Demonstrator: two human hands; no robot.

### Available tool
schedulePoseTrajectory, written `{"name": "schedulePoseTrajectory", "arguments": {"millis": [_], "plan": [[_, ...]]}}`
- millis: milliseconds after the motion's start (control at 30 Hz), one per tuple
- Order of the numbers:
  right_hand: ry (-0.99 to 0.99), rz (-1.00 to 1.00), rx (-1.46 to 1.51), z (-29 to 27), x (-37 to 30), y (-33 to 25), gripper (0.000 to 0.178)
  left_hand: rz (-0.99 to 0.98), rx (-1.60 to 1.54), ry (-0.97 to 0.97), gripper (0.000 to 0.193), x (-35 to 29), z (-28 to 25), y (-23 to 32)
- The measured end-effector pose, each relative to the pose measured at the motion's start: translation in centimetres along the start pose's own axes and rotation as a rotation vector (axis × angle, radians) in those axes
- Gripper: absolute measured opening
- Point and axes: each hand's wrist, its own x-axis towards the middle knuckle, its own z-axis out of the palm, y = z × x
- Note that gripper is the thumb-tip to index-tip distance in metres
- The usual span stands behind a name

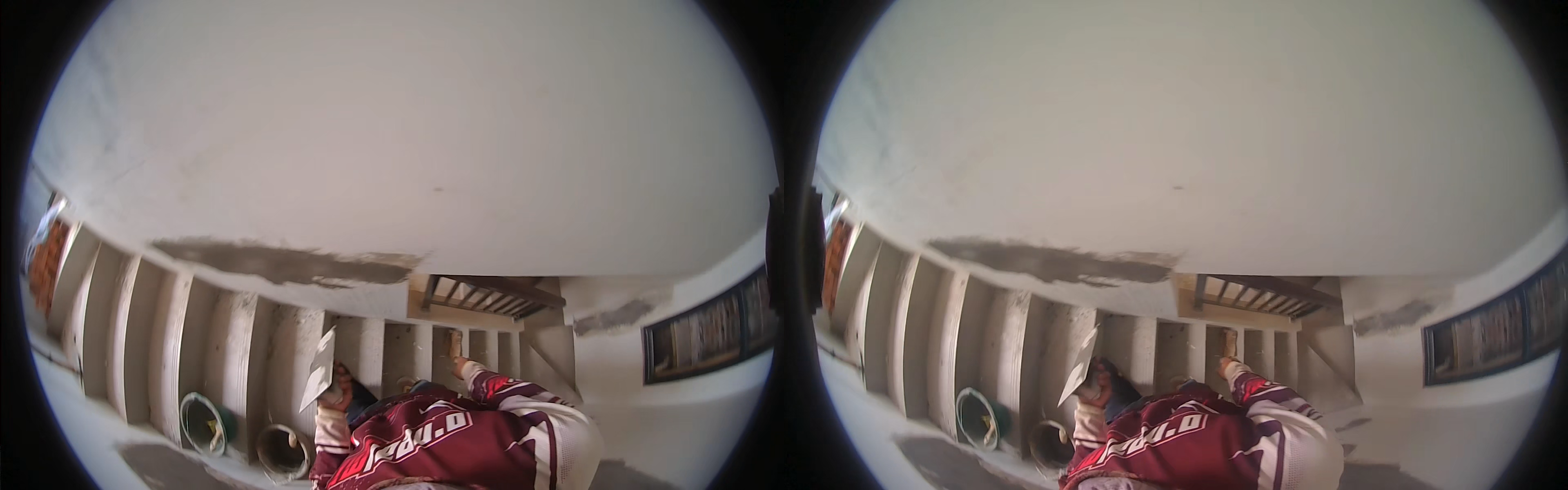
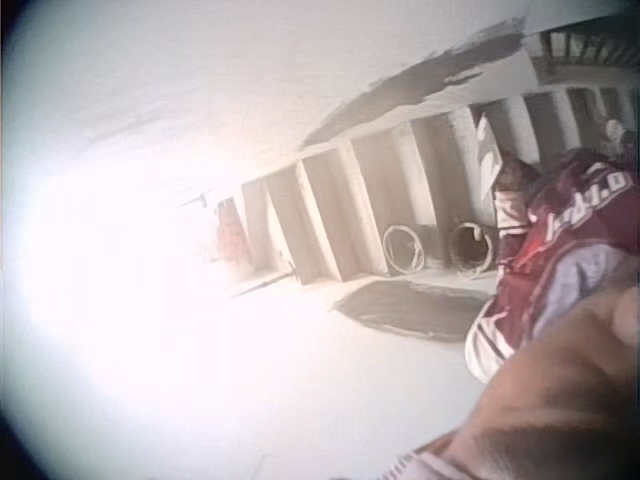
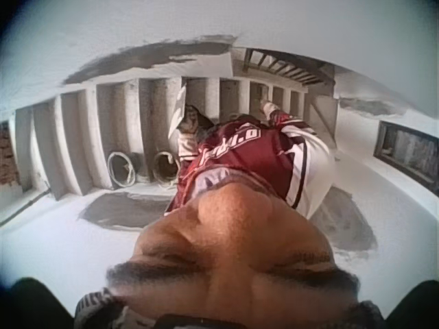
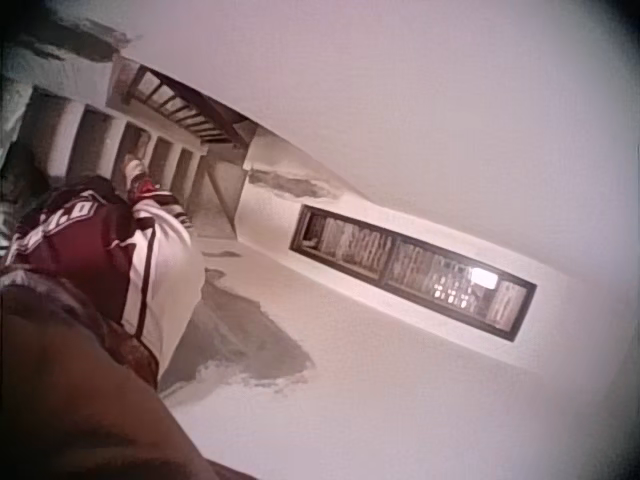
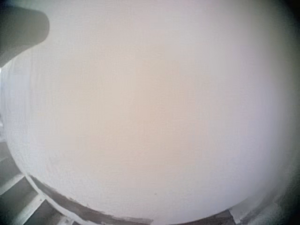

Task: The person applies plaster to the wall adjacent to a staircase using a trowel and a hawk. They scoop plaster from a bucket, spread it onto the wall, and smooth the surface repeatedly.

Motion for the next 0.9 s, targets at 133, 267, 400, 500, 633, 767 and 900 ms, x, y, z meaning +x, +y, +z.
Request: {"name": "schedulePoseTrajectory", "arguments": {"millis": [133, 267, 400, 500, 633, 767, 900], "plan": [[0.074, -0.080, 0.127, -1.5, -0.1, -1.0, 0.049, -0.080, -0.017, -0.001, 0.052, 0.8, 0.5, -1.6], [0.154, -0.098, 0.296, 0.1, 1.1, -0.8, 0.051, -0.136, 0.104, 0.016, 0.042, 2.1, 2.1, -4.1], [0.151, -0.075, 0.364, 0.3, 0.7, -1.8, 0.053, -0.202, 0.089, 0.055, 0.031, 2.5, 3.6, -4.3], [0.129, -0.077, 0.260, 0.7, 0.2, -1.1, 0.049, -0.240, 0.098, 0.058, 0.026, 2.5, 3.2, -3.0], [0.113, -0.044, 0.269, 3.3, 0.9, 1.3, 0.046, -0.159, 0.174, 0.091, 0.023, 2.3, 3.6, -2.4], [-0.003, -0.290, -0.272, 5.1, 0.0, 4.1, 0.051, 0.041, 0.257, 0.144, 0.017, -0.1, 2.5, -2.6], [0.070, -0.038, 0.127, 5.0, -1.9, 6.8, 0.049, 0.171, 0.261, 0.102, 0.012, -3.5, -2.0, -2.6]]}}
